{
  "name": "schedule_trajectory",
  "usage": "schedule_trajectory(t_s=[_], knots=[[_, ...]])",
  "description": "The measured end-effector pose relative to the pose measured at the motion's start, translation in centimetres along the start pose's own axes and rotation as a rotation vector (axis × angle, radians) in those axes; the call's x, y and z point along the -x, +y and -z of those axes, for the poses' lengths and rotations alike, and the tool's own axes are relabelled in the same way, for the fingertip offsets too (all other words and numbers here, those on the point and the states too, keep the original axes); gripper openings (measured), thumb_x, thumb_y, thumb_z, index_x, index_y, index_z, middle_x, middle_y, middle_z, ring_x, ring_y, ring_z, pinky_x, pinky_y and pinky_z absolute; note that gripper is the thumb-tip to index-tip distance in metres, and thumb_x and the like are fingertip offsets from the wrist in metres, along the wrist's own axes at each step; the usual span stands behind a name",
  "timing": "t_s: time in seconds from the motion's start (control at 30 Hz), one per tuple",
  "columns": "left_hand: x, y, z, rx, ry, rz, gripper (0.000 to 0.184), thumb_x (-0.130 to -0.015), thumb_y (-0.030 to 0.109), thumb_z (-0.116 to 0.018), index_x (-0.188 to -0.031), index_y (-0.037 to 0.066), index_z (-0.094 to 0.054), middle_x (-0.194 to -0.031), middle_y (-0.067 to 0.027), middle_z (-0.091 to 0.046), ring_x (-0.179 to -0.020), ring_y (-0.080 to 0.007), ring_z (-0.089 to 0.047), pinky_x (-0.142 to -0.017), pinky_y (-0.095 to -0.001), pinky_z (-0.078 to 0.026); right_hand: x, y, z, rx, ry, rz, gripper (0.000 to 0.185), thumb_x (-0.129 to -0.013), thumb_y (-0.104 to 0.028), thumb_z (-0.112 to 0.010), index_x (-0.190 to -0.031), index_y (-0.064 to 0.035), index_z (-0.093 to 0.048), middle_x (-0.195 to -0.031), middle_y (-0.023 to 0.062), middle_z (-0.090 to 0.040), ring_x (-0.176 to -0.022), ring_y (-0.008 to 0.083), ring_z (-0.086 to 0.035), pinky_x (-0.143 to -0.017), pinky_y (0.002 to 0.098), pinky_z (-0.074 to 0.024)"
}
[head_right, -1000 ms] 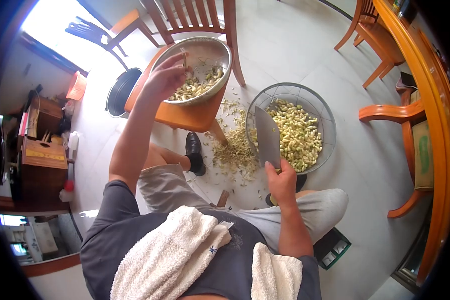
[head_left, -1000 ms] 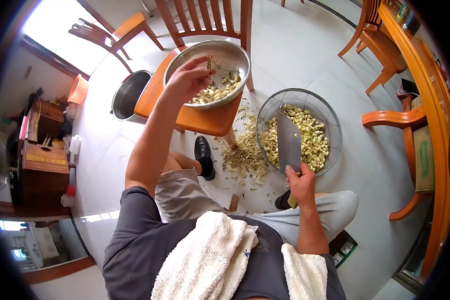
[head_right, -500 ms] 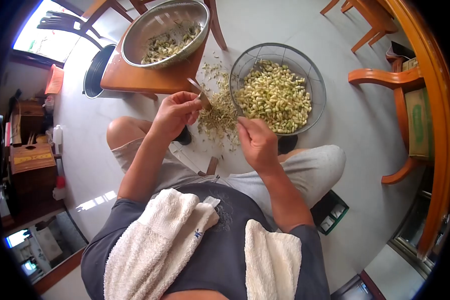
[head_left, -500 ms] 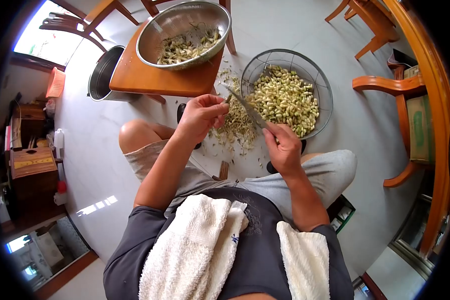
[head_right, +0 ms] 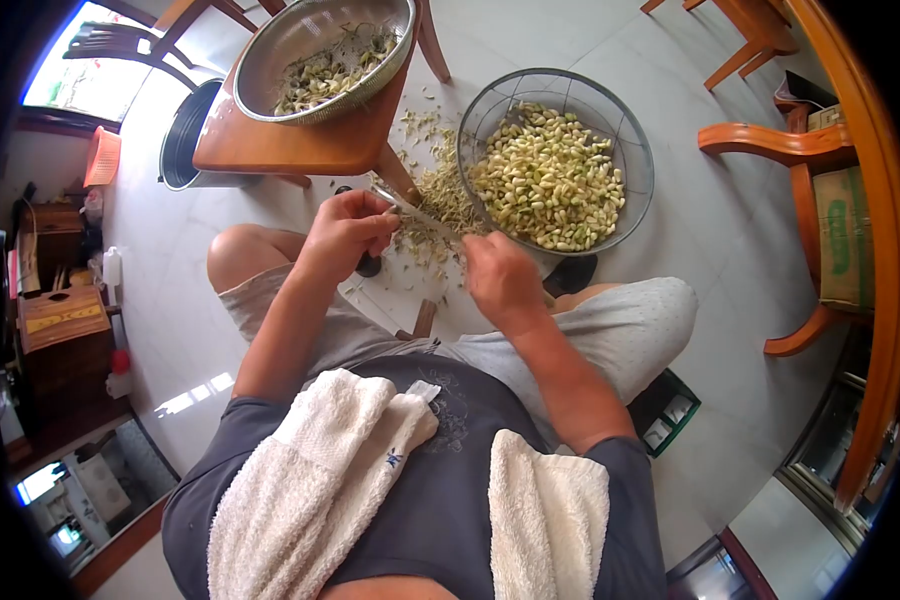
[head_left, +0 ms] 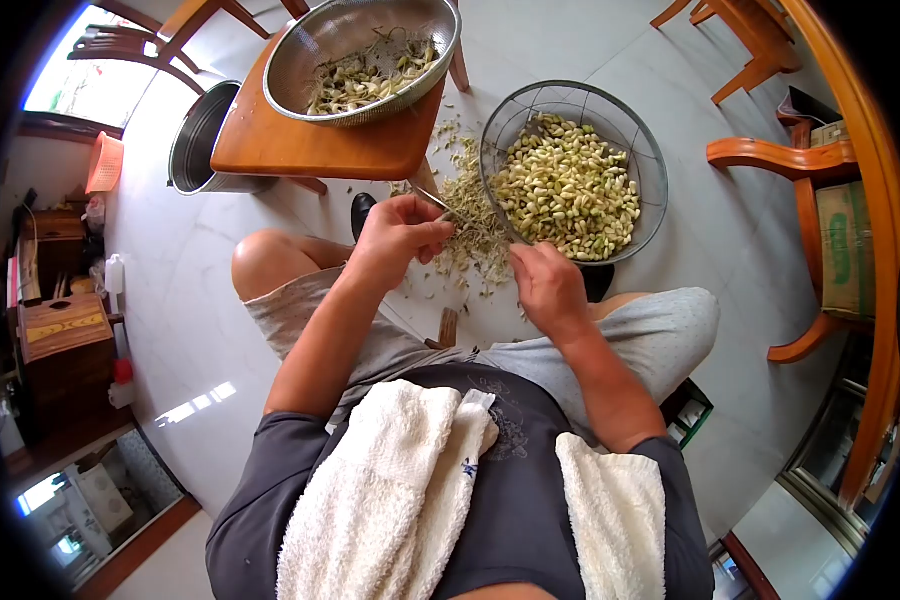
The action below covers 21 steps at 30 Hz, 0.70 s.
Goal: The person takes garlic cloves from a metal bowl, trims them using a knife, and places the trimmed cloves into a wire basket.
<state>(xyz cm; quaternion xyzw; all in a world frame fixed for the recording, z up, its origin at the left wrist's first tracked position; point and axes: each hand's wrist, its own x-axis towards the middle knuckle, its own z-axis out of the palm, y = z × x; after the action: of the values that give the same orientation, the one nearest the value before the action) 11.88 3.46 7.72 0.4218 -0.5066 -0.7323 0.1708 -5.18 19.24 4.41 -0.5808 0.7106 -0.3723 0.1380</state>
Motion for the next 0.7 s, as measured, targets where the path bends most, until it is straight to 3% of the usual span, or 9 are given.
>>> schedule_trajectory(t_s=[0.07, 0.3, 0.4, 0.5, 0.6, 0.7], knots=[[0.4, 0.1, 0.3, 0.167, -0.065, -0.047, 0.018, -0.079, 0.002, -0.069, -0.092, -0.004, -0.058, -0.074, -0.0086, -0.061, -0.057, -0.0125, -0.056, -0.051, -0.0251, -0.043, 0.7, 2.6, -0.8, 0.061, -0.155, -0.168, 0.013, -0.081, -0.013, -0.063, -0.085, -0.0009, -0.062, -0.076, 0.0171, -0.058, -0.071, 0.0365, -0.057, -0.064, 0.0435, -0.0456], [-0.4, -0.7, 0.1, 0.525, -0.089, 0.026, 0.014, -0.086, 0.006, -0.064, -0.099, 0.004, -0.059, -0.089, -0.0062, -0.063, -0.071, -0.0123, -0.059, -0.062, -0.0273, -0.048, -0.5, 1.3, 0.2, -0.159, 0.004, -0.236, 0.014, -0.082, -0.012, -0.065, -0.084, 0.001, -0.064, -0.065, 0.0125, -0.058, -0.055, 0.019, -0.055, -0.054, 0.031, -0.0437], [-2.0, -3.1, 0.8, 0.511, -0.019, -0.009, 0.012, -0.087, 0.005, -0.062, -0.098, 0.005, -0.058, -0.086, -0.0042, -0.062, -0.072, -0.0119, -0.059, -0.065, -0.0282, -0.049, -0.8, 0.4, 0.6, -0.259, -0.022, -0.33, 0.015, -0.082, -0.014, -0.063, -0.083, 0.0006, -0.062, -0.073, 0.018, -0.058, -0.068, 0.0339, -0.058, -0.06, 0.0382, -0.0442], [-2.7, -4.2, 1.1, 0.57, -0.057, -0.065, 0.011, -0.087, 0.004, -0.061, -0.097, 0.005, -0.057, -0.083, -0.0035, -0.061, -0.071, -0.012, -0.058, -0.065, -0.0278, -0.049, -0.8, -0.2, 0.8, -0.323, 0.012, -0.319, 0.013, -0.083, -0.012, -0.062, -0.085, 0.0003, -0.063, -0.072, 0.0159, -0.058, -0.065, 0.0314, -0.057, -0.059, 0.0361, -0.0441], [-2.7, -4.1, 0.6, 0.688, -0.083, -0.07, 0.008, -0.089, 0.005, -0.058, -0.097, 0.004, -0.056, -0.086, -0.0044, -0.061, -0.078, -0.0154, -0.06, -0.071, -0.0287, -0.049, -0.5, -0.2, 0.8, -0.329, 0.088, -0.213, 0.015, -0.084, -0.009, -0.065, -0.094, 0.0025, -0.065, -0.068, 0.0072, -0.059, -0.06, 0.0114, -0.051, -0.056, 0.0268, -0.0429], [-2.0, -3.3, -0.6, 0.719, -0.019, -0.002, 0.009, -0.09, 0.005, -0.058, -0.097, 0.003, -0.055, -0.087, -0.006, -0.061, -0.078, -0.0162, -0.061, -0.07, -0.0285, -0.052, -0.4, -0.9, 1.1, -0.33, 0.116, -0.171, 0.014, -0.084, -0.007, -0.065, -0.094, 0.0022, -0.065, -0.074, 0.0093, -0.061, -0.062, 0.0144, -0.055, -0.058, 0.0271, -0.0438]])
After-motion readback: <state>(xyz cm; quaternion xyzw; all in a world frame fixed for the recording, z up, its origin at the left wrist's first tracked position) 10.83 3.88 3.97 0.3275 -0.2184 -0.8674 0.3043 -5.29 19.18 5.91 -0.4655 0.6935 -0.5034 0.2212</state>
